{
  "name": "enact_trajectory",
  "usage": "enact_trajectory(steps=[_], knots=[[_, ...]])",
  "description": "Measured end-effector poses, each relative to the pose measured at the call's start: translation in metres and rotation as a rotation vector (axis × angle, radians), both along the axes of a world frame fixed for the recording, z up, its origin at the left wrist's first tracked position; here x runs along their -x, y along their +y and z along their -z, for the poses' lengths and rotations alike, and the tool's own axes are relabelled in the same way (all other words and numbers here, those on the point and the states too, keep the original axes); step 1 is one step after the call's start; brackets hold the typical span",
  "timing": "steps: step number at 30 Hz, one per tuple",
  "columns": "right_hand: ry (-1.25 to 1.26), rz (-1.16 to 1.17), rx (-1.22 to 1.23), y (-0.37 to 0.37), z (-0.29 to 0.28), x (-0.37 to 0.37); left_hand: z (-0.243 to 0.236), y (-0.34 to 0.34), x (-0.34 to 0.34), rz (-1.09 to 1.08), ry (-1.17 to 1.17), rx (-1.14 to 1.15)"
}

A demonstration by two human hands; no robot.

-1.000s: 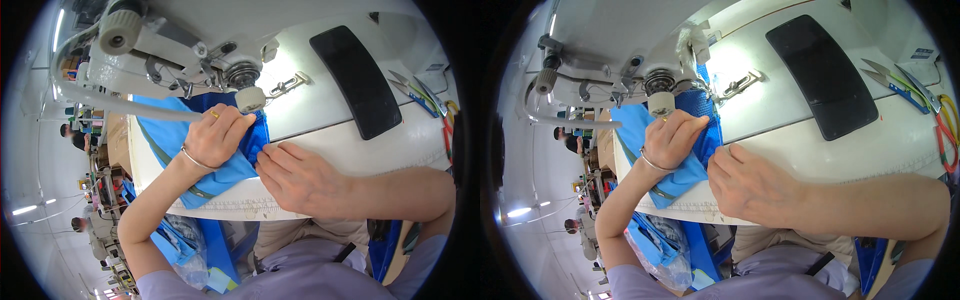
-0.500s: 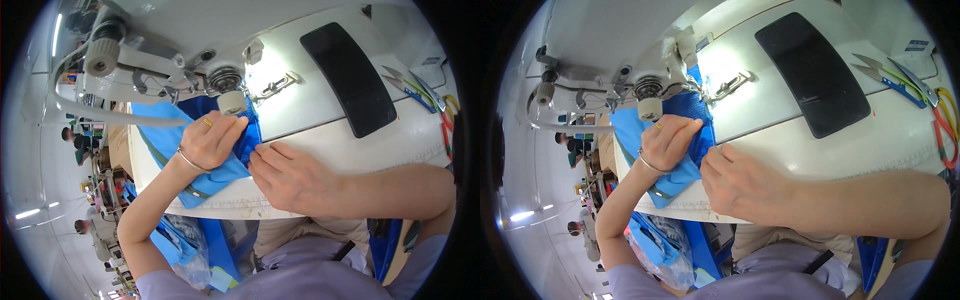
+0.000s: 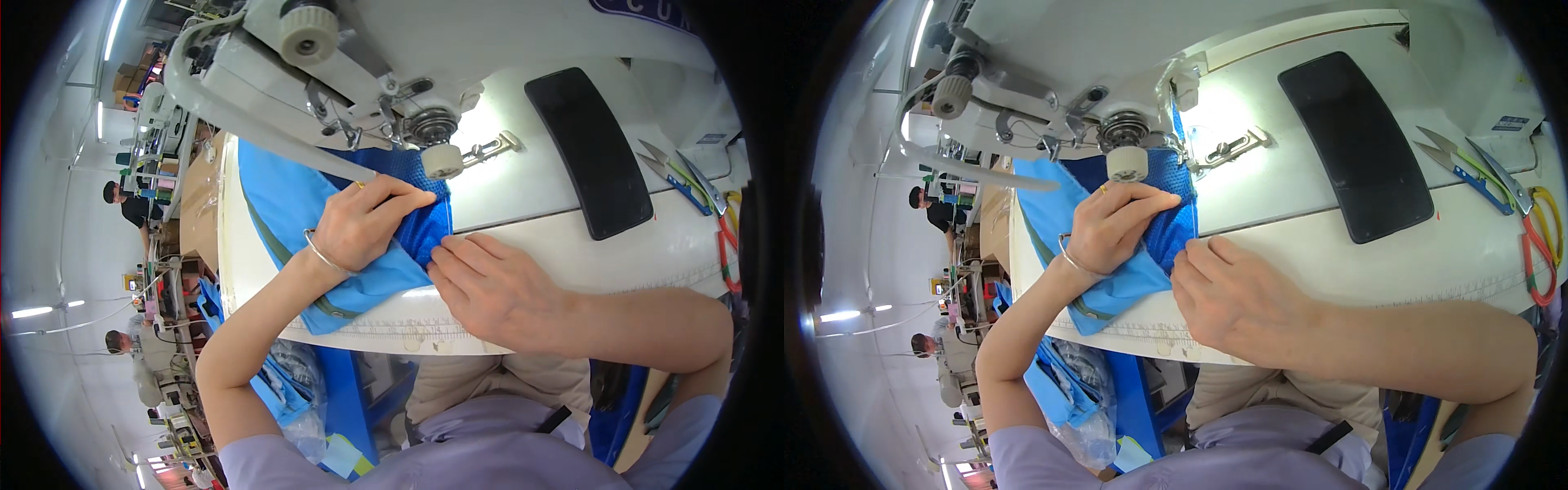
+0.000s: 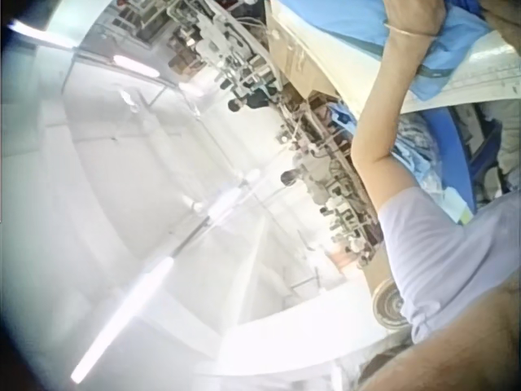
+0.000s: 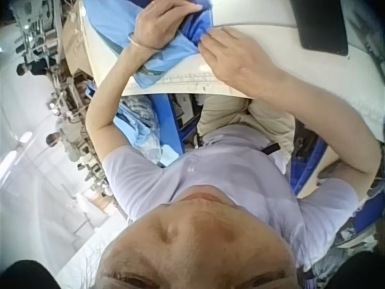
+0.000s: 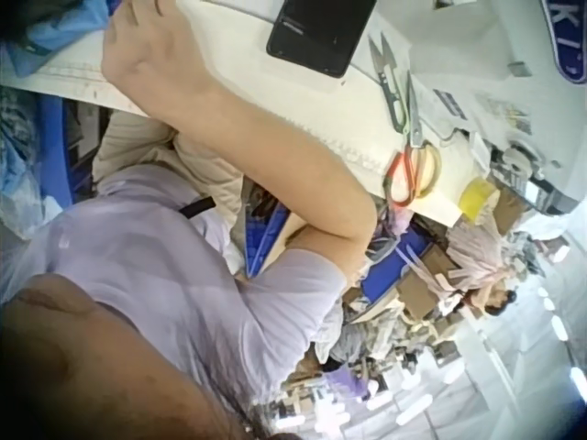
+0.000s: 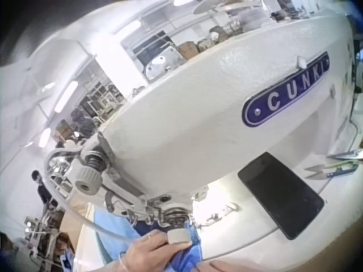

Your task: The person sews a blue and green fabric bag using an industrial sewing machine. They align the edges of the bag, guide the material through the machine to stitch seams, and periodically adjust the fabric to ensure proper alignment. The person also uses scissors to trim threads during the process.

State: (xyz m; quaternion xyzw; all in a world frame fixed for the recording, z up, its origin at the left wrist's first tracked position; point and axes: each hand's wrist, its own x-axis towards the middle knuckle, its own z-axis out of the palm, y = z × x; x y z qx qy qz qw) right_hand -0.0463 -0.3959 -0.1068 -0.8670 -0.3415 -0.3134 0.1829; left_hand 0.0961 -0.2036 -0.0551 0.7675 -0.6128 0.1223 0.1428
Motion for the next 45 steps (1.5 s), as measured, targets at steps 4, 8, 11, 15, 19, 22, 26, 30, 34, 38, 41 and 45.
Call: enact_trajectory(steps=[4, 8, 11, 15, 19, 22, 26, 30, 34, 38, 41, 45], knots=[[-0.014, 0.004, 0.005, 0.000, -0.001, 0.001, -0.001, -0.003, -0.006, 0.040, -0.104, -0.009], [0.005, 0.014, 0.009, 0.002, 0.000, 0.005, 0.007, 0.000, -0.002, 0.020, -0.180, 0.041], [0.059, 0.019, 0.066, 0.002, -0.001, 0.007, 0.010, -0.001, -0.003, 0.019, -0.217, 0.042], [0.000, 0.021, 0.042, 0.002, -0.001, 0.004, 0.005, -0.004, -0.001, 0.045, -0.187, 0.044], [-0.003, 0.002, -0.006, 0.000, -0.002, 0.000, 0.003, -0.005, -0.006, 0.103, -0.080, 0.015], [0.008, -0.009, -0.035, 0.000, 0.000, -0.001, -0.005, -0.006, -0.008, 0.020, 0.028, -0.098], [0.036, 0.008, -0.003, 0.004, 0.001, 0.002, -0.001, -0.012, -0.006, 0.014, -0.121, -0.028], [0.156, -0.022, 0.016, 0.002, -0.002, 0.008, -0.001, -0.010, -0.011, 0.070, -0.248, -0.035], [0.167, -0.012, 0.028, 0.002, -0.003, 0.010, -0.002, -0.011, -0.007, 0.105, -0.295, -0.033], [0.180, -0.022, 0.058, 0.001, -0.007, 0.010, -0.001, -0.011, -0.009, 0.180, -0.242, -0.024], [0.019, 0.037, -0.015, 0.004, 0.001, 0.004, -0.004, -0.010, -0.006, 0.163, -0.185, -0.065], [0.018, 0.013, 0.000, -0.001, 0.003, 0.002, -0.006, -0.005, 0.000, 0.072, -0.145, -0.098]])
